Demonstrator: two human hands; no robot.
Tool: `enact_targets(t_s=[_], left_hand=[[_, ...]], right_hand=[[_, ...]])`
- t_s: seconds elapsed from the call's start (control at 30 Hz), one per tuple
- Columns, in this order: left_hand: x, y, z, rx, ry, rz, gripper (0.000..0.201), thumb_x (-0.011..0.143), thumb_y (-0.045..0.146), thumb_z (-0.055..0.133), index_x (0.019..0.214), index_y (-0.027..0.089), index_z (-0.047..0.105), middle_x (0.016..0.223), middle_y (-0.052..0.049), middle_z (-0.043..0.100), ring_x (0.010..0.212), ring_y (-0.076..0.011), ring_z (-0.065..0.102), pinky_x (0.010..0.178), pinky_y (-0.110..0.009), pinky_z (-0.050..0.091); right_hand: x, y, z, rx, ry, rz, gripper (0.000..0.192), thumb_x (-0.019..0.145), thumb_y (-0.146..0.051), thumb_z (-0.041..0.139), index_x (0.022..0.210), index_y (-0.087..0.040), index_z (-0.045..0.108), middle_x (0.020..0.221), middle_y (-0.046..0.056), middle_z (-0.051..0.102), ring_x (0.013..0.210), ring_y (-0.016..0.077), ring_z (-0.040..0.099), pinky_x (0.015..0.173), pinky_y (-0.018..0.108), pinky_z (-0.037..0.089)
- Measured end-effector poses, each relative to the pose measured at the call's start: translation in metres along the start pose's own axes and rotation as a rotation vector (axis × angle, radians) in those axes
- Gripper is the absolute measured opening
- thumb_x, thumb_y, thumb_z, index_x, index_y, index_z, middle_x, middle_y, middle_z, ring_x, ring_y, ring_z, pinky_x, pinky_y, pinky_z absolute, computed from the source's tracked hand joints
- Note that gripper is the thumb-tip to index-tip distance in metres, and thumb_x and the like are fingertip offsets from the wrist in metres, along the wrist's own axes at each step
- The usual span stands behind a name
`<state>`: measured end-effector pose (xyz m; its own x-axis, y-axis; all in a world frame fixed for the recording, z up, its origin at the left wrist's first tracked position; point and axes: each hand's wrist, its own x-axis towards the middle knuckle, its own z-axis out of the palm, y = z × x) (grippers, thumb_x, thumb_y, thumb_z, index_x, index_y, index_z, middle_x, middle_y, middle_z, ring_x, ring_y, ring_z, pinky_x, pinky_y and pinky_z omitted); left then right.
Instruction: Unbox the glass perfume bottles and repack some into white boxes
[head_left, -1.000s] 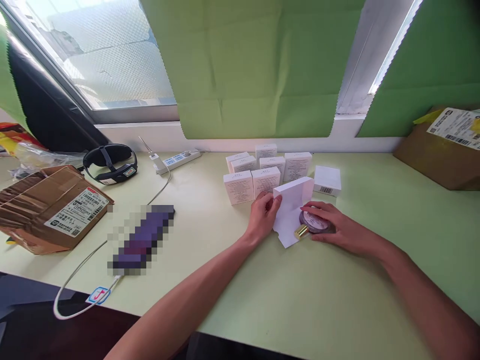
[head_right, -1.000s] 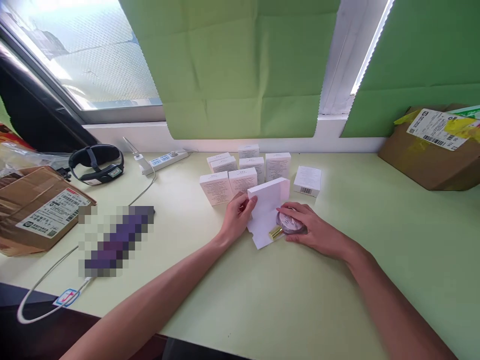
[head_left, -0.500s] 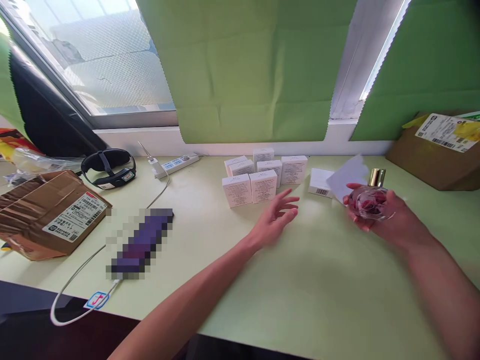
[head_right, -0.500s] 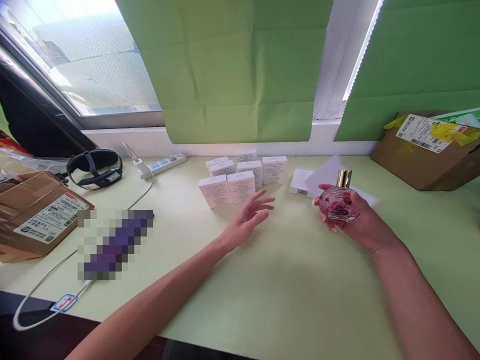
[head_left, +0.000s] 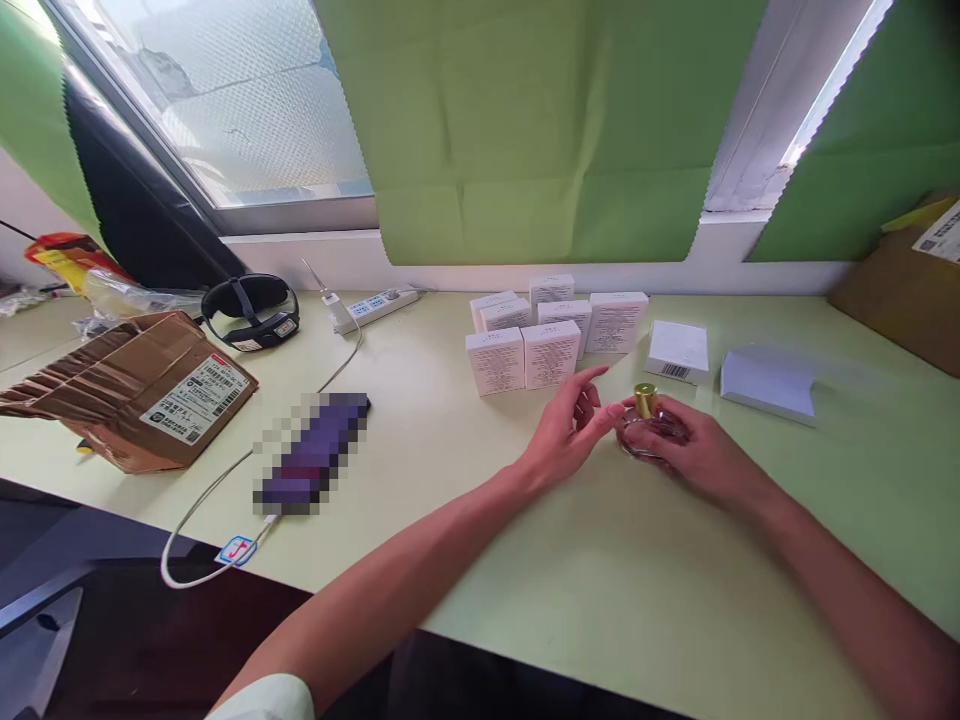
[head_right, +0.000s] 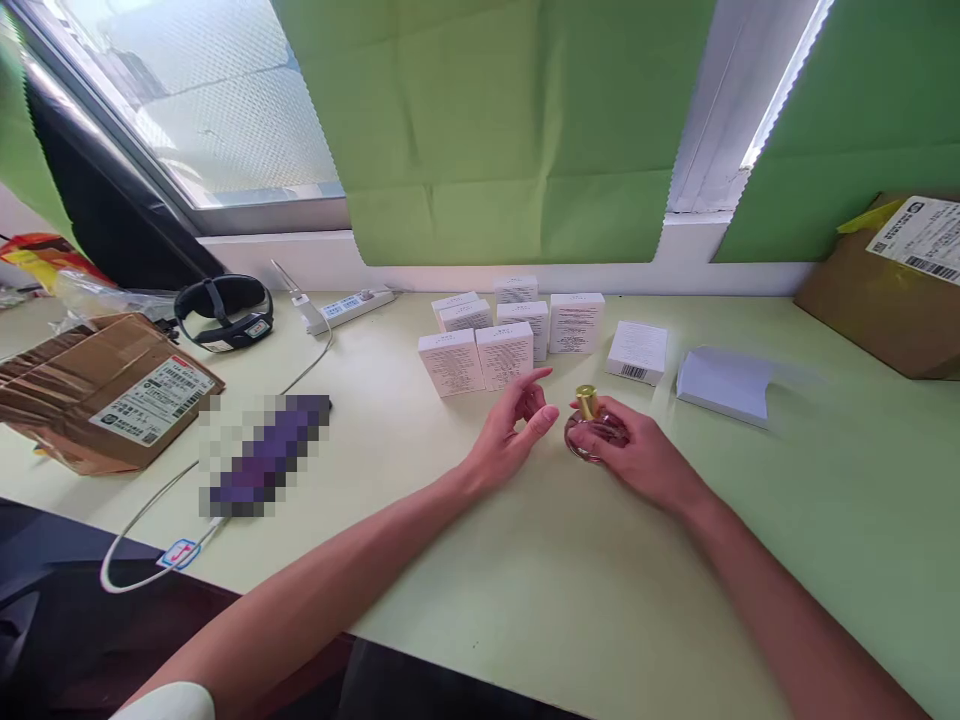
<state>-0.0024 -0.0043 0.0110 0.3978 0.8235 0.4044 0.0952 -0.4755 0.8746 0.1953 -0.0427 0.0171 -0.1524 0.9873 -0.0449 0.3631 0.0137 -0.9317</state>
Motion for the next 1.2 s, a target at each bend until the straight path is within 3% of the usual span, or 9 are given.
enact_targets(t_s=[0.17,0.37,0.5,0.67,0.77,0.87,0.97,1.07,1.2], left_hand=[[-0.003,0.000,-0.001,0.193,-0.063,0.186,0.035,0.093,0.044,0.052,0.123,0.025,0.056,0.093,-0.002,0.049,0.071,-0.0103,0.046,0.075,-0.027,0.047],[-0.007,0.004,0.001,0.291,-0.198,0.169,0.028,0.097,0.040,0.045,0.116,0.023,0.056,0.095,-0.003,0.056,0.077,-0.0114,0.052,0.074,-0.025,0.046],[-0.006,0.005,0.004,0.206,-0.051,0.054,0.025,0.093,0.042,0.052,0.104,0.020,0.056,0.080,0.001,0.056,0.068,-0.0094,0.048,0.064,-0.023,0.041],[0.008,0.009,-0.007,-0.082,0.333,-0.189,0.034,0.088,0.051,0.058,0.090,0.018,0.050,0.074,0.002,0.058,0.057,-0.0062,0.044,0.053,-0.020,0.034],[0.013,0.004,-0.011,-0.228,0.199,-0.347,0.039,0.086,0.051,0.060,0.105,0.017,0.053,0.090,-0.004,0.064,0.055,-0.0054,0.048,0.051,-0.021,0.036],[0.010,-0.005,-0.007,-0.322,-0.012,-0.417,0.063,0.087,0.044,0.061,0.141,0.024,0.033,0.128,-0.015,0.054,0.075,-0.0122,0.062,0.058,-0.025,0.048],[0.006,-0.011,-0.003,-0.184,-0.069,-0.327,0.073,0.089,0.042,0.060,0.150,0.030,0.021,0.136,-0.014,0.048,0.092,-0.0160,0.061,0.070,-0.029,0.052],[0.004,-0.008,-0.003,0.046,-0.048,-0.122,0.057,0.092,0.042,0.054,0.145,0.029,0.035,0.119,-0.008,0.057,0.084,-0.0124,0.057,0.073,-0.028,0.050],[0.001,0.001,-0.006,0.207,-0.187,0.138,0.036,0.096,0.038,0.048,0.130,0.026,0.052,0.101,-0.006,0.058,0.080,-0.0122,0.056,0.075,-0.027,0.049]], right_hand=[[0.001,0.000,0.014,-0.310,0.039,-0.257,0.027,0.090,-0.047,0.055,0.106,-0.026,0.061,0.093,0.000,0.068,0.078,0.0166,0.061,0.073,0.030,0.049],[0.001,0.003,0.012,-0.398,0.044,-0.375,0.028,0.094,-0.043,0.051,0.116,-0.029,0.059,0.108,0.001,0.067,0.098,0.0194,0.061,0.082,0.031,0.048],[0.005,0.003,0.014,-0.443,0.100,-0.386,0.028,0.095,-0.044,0.050,0.116,-0.030,0.061,0.111,0.000,0.068,0.102,0.0203,0.060,0.085,0.033,0.047],[0.011,0.013,0.002,-0.443,0.337,-0.253,0.033,0.088,-0.047,0.059,0.113,-0.027,0.064,0.110,0.003,0.070,0.099,0.0235,0.063,0.086,0.037,0.049],[0.012,0.015,-0.006,-0.266,0.373,-0.074,0.042,0.082,-0.054,0.063,0.114,-0.027,0.064,0.101,0.003,0.072,0.084,0.0215,0.066,0.073,0.034,0.053],[0.011,0.013,-0.007,-0.064,0.279,0.025,0.051,0.079,-0.059,0.064,0.118,-0.027,0.061,0.099,0.004,0.071,0.073,0.0188,0.065,0.057,0.029,0.051],[0.009,0.008,-0.004,0.015,0.226,0.059,0.056,0.077,-0.060,0.066,0.122,-0.027,0.059,0.100,0.005,0.070,0.074,0.0192,0.065,0.051,0.026,0.050],[0.005,0.003,0.000,0.021,0.147,0.006,0.052,0.077,-0.055,0.068,0.120,-0.026,0.060,0.101,0.004,0.071,0.083,0.0203,0.066,0.066,0.029,0.053],[-0.001,-0.005,0.007,-0.077,0.018,-0.123,0.038,0.082,-0.050,0.065,0.112,-0.027,0.063,0.097,0.001,0.071,0.085,0.0190,0.065,0.078,0.031,0.051]])
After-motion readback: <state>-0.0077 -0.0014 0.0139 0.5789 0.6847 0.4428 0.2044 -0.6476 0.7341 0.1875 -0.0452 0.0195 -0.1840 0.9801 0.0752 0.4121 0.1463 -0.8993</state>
